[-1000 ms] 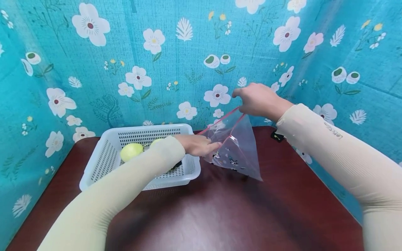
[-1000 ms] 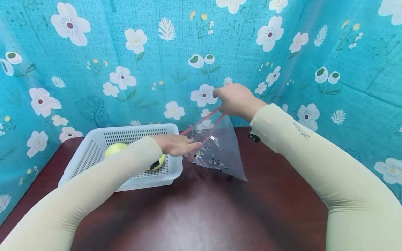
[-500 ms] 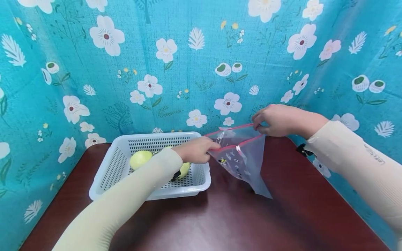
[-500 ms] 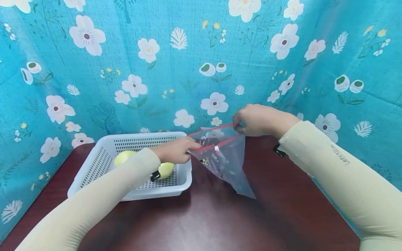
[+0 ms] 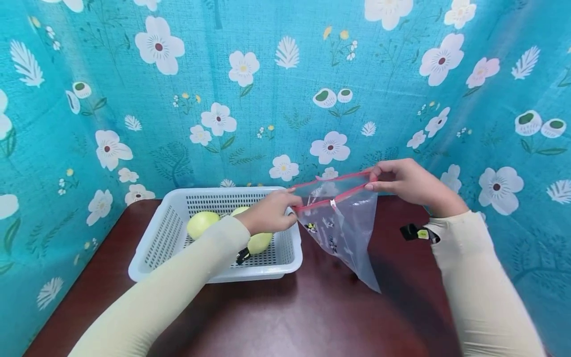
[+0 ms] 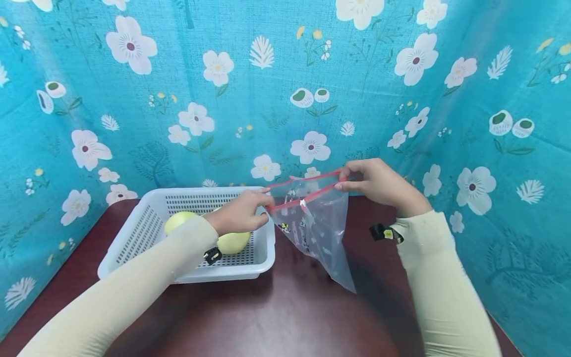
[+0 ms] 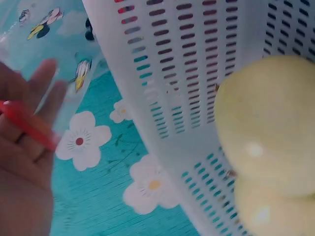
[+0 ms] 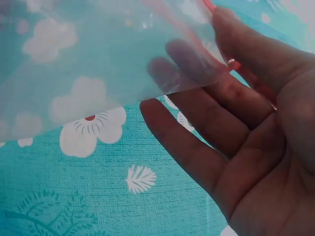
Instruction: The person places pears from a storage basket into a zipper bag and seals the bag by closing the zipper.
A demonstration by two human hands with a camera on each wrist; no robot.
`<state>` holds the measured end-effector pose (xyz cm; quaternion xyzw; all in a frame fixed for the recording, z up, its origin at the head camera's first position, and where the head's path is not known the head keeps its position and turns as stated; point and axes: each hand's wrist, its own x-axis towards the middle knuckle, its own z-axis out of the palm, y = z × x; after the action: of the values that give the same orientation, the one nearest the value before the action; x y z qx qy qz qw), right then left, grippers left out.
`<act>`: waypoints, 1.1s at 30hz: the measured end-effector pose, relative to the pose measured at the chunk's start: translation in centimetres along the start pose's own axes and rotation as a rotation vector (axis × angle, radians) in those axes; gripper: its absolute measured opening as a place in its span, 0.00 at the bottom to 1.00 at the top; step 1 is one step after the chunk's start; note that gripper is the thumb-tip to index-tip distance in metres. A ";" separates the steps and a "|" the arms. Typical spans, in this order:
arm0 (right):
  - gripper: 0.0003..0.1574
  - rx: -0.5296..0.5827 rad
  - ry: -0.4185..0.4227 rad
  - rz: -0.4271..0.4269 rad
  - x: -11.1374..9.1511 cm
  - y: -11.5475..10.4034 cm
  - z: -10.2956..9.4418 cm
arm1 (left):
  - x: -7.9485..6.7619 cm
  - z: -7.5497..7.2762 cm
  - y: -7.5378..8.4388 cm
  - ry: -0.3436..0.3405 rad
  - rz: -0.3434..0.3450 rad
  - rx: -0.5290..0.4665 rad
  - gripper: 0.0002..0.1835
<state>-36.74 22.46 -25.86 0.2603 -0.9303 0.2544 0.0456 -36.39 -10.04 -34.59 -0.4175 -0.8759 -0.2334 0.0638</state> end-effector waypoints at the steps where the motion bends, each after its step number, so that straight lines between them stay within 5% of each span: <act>1: 0.09 0.027 0.020 0.009 0.0 0.2 0.2 | 0.0 -0.1 0.1 -0.026 -0.004 0.030 0.07; 7: 0.06 0.056 0.103 -0.057 0.8 0.3 0.4 | -0.1 -0.5 1.0 -0.198 -0.029 0.118 0.10; 12: 0.22 0.128 0.227 -0.034 0.4 0.4 0.3 | -0.2 -0.4 1.5 -0.176 -0.025 0.075 0.14; 15: 0.29 0.133 0.215 0.006 -0.1 1.0 0.8 | -0.2 -0.1 1.7 -0.151 0.008 0.125 0.12; 20: 0.28 0.192 0.149 0.040 -0.8 1.7 2.1 | -0.1 0.3 2.0 -0.145 0.036 0.197 0.14; 26: 0.18 0.347 0.102 -0.045 -0.5 2.0 3.7 | -0.1 0.2 2.2 -0.160 0.020 0.232 0.12; 33: 0.22 0.400 0.201 0.063 -1.0 2.8 5.2 | -0.5 0.0 2.0 -0.201 -0.015 0.220 0.10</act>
<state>-37.06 22.43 -31.81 0.2082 -0.8597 0.4599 0.0778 -34.58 -9.34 -34.02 -0.4225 -0.9013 -0.0937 0.0193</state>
